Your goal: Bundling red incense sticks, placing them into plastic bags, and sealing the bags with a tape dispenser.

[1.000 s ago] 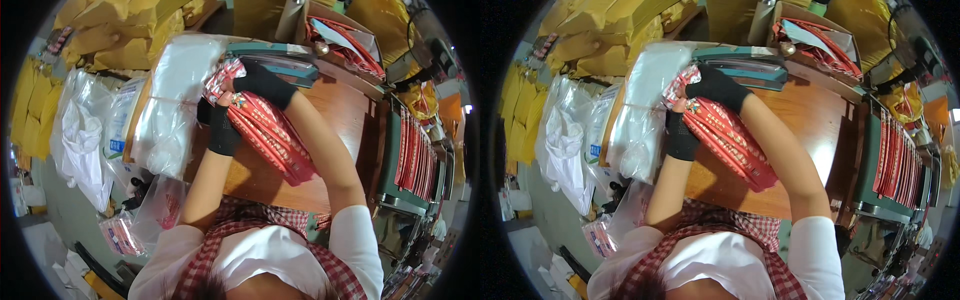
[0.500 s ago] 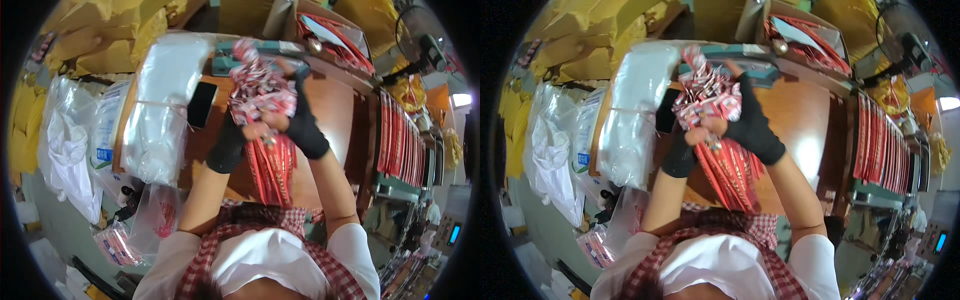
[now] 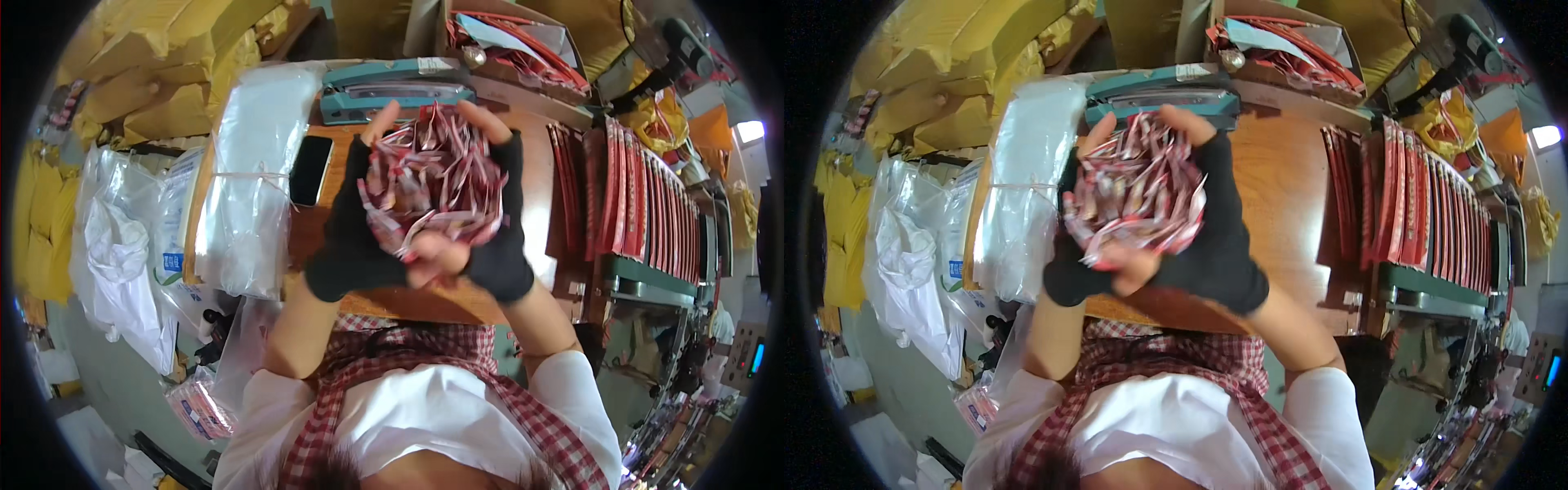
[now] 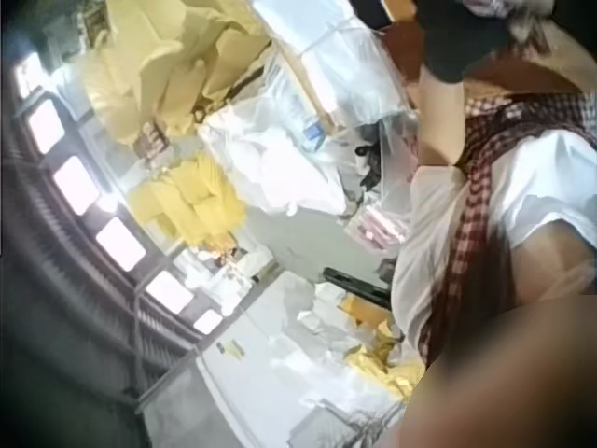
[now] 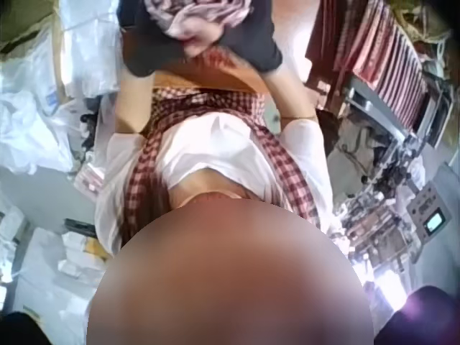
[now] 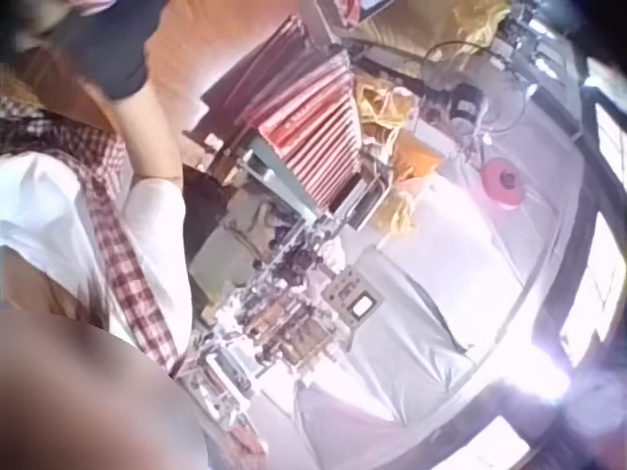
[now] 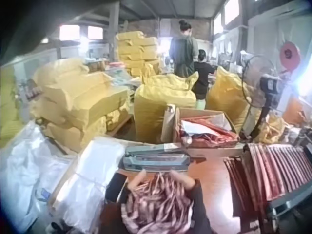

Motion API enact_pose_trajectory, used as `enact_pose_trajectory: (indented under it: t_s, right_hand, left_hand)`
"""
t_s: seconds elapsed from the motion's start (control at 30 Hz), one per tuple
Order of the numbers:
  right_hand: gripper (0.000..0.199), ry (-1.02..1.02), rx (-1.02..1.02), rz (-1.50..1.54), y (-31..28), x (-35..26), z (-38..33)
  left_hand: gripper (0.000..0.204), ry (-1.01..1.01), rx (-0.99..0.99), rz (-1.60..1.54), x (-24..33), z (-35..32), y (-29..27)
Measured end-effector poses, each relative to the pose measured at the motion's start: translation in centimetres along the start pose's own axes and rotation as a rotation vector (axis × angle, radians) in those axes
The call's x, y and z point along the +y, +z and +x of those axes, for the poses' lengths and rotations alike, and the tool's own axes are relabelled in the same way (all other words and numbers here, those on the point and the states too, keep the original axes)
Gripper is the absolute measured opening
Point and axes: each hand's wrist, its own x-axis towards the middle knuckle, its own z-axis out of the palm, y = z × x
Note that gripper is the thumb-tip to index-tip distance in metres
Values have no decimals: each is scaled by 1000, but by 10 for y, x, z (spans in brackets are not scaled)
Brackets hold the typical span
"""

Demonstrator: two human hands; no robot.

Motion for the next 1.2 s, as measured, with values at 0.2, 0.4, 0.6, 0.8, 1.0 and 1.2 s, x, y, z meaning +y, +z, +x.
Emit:
enact_pose_trajectory:
  t_s: [0.2, 0.4, 0.6, 0.8, 1.0, 1.2]
  right_hand:
    - [89, -217, -482, -615, -3, -42, 27]
    - [54, 398, -487, -36, -5, 39, 24]
    - [95, 326, -482, -89, 36, 21, 19]
    - [55, 319, -844, 310, 25, 50, 30]
    - [40, 361, -677, 482, 2, 91, 19]
    - [42, 534, -671, 604, 11, 119, 16]
  left_hand:
    - [64, -202, -249, -313, 30, -37, -27]
    - [70, -590, 5, -746, -17, -57, -31]
    - [73, -468, -264, -749, -1, -60, -46]
    - [62, -472, -233, -929, 3, -72, -42]
    - [62, -69, 647, 748, -35, -162, -121]
    - [21, -39, 576, 1460, -62, -166, -189]
